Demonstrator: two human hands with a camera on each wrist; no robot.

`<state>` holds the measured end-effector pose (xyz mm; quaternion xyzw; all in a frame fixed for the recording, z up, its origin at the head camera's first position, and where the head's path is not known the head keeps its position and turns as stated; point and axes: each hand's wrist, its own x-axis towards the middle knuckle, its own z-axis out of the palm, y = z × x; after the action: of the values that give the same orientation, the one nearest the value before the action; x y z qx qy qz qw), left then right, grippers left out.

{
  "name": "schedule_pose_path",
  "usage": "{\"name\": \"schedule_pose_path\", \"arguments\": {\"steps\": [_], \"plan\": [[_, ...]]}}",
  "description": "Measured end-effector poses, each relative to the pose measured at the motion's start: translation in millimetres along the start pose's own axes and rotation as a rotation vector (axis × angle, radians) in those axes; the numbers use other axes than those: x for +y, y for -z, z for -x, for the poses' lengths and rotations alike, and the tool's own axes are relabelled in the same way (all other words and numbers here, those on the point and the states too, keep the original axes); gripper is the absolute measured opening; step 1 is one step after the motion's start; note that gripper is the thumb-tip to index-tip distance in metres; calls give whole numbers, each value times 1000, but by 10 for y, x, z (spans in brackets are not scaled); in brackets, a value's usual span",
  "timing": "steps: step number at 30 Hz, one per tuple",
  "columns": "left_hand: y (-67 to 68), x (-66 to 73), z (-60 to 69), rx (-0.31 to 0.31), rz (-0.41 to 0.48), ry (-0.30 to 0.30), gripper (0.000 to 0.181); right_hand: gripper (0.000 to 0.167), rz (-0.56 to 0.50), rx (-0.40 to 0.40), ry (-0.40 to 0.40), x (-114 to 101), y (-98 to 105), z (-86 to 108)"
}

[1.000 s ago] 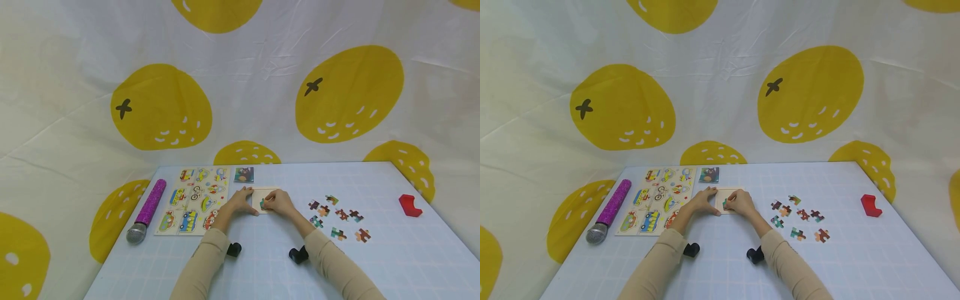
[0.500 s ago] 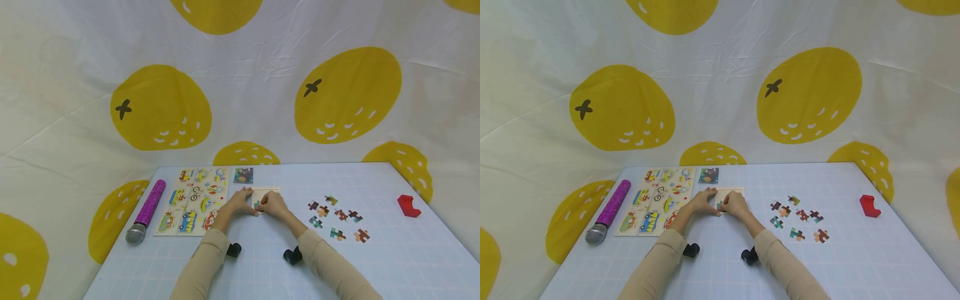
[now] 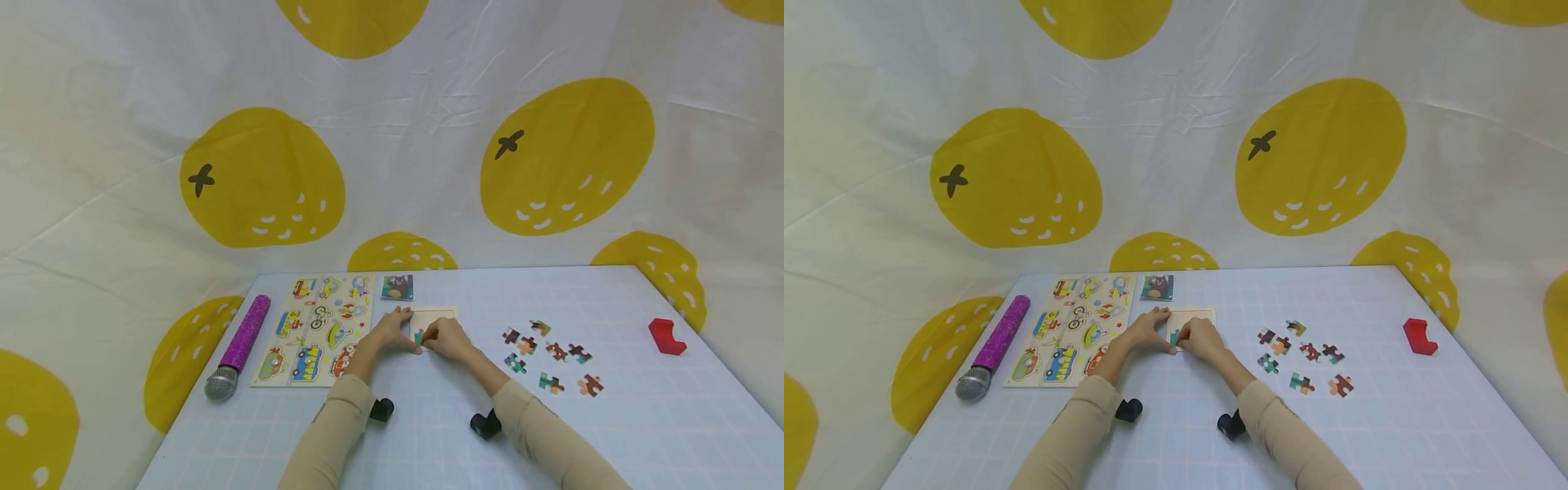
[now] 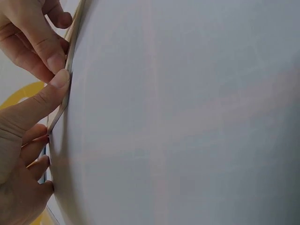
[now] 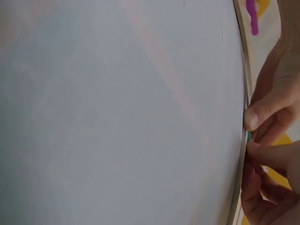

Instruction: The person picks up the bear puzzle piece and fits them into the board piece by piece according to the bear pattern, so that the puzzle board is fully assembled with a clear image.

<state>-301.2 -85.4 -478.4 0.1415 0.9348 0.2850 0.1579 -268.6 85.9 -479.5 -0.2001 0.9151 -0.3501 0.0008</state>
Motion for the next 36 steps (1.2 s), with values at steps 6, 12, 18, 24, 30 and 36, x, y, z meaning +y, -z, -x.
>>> {"name": "schedule_pose_path", "arguments": {"steps": [6,12,18,24,30,36], "plan": [[7,5,17,0,5,-7,90,7,32,-133,125,-35,58,14],[10,-8,28,5,7,-3,90,23,-99,-274,178,85,204,-3],[-1,0,42,4,23,-7,91,34,-185,-138,46,354,509,144],[1,9,52,4,30,-12,90,39,-131,5,-83,710,948,417],[-8,3,47,-6,21,-7,90,46,-69,86,-140,1095,1313,702],[-2,-10,27,-9,11,-7,91,53,-8,87,-246,1355,1520,840]]}}
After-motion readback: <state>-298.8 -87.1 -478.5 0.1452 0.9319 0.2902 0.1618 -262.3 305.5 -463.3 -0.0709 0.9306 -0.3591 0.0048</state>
